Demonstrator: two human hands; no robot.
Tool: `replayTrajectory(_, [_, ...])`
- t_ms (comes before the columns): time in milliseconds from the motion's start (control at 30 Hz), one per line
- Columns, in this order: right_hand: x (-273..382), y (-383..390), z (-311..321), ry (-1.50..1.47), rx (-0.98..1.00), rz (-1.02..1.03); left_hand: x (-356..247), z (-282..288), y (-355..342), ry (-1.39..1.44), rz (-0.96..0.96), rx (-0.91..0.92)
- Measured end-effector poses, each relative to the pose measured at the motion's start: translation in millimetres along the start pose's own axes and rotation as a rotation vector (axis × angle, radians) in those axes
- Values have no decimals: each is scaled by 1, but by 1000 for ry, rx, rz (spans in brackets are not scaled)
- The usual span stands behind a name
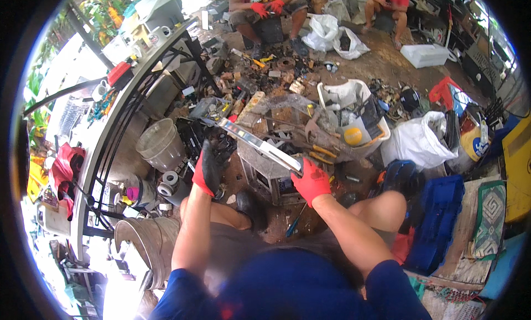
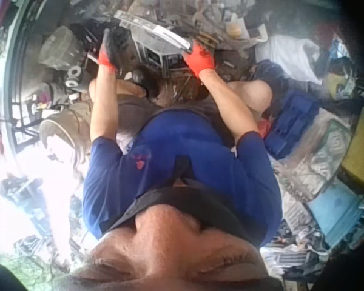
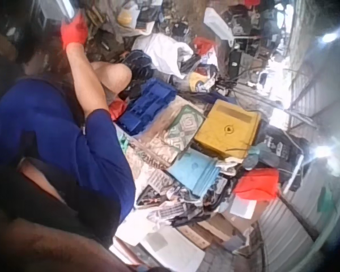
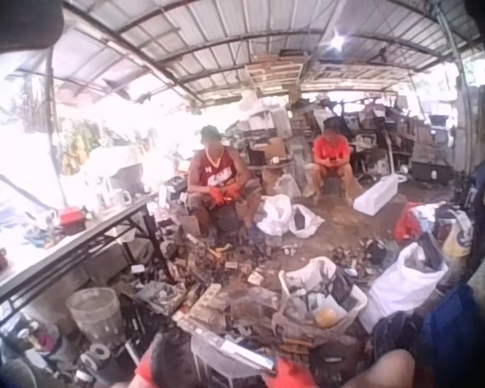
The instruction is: The person sits on the floor in a cluttered workshop and handles a green circuit board, using a screwdriver to remove components. They then pick up a white plastic casing, inspect it, and use pliers to manipulate parts of the casing.
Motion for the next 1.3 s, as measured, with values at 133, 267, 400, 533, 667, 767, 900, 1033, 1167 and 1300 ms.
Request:
replayTrajectory(133, [-13, -56, -24, 114, 69, -117, 22, 6, 4, -71, 28, 124])
replayTrajectory(267, [-30, -82, -44, 199, 170, -172, 61, 14, 6, 36, 116, 55])
replayTrajectory(400, [-39, -78, -44, 167, 147, -143, 61, -4, -11, -45, -13, 153])
replayTrajectory(533, [-43, -71, -32, 81, 91, -139, 80, -17, -30, -136, 47, 197])
replayTrajectory(667, [-50, -62, -4, -23, 67, -139, 91, -24, -44, -403, 46, 217])
replayTrajectory(767, [-59, -49, 16, -184, 77, -166, 70, -41, -46, -806, -109, 286])
replayTrajectory(900, [-62, -46, 15, -225, 211, -243, 37, -58, -54, -1250, -89, 141])
replayTrajectory(1033, [-55, -53, 7, -233, 188, -263, 16, -95, -90, -1598, -67, 192])
replayTrajectory(1167, [-55, -55, 2, -228, 208, -193, 34, -128, -120, -1698, -185, 345])
replayTrajectory(1300, [-60, -53, 16, -113, 132, -165, 64, -133, -135, -1764, -159, 437])
Point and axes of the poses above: each hand's wrist, its own y-axis away from the middle knuckle, its own z-axis out of the back of the hand, x = y × z, the point moved 10 cm from there along -y, towards the middle knuckle, and after that the axes turned 12 degrees about x, right-handed, at the moved point
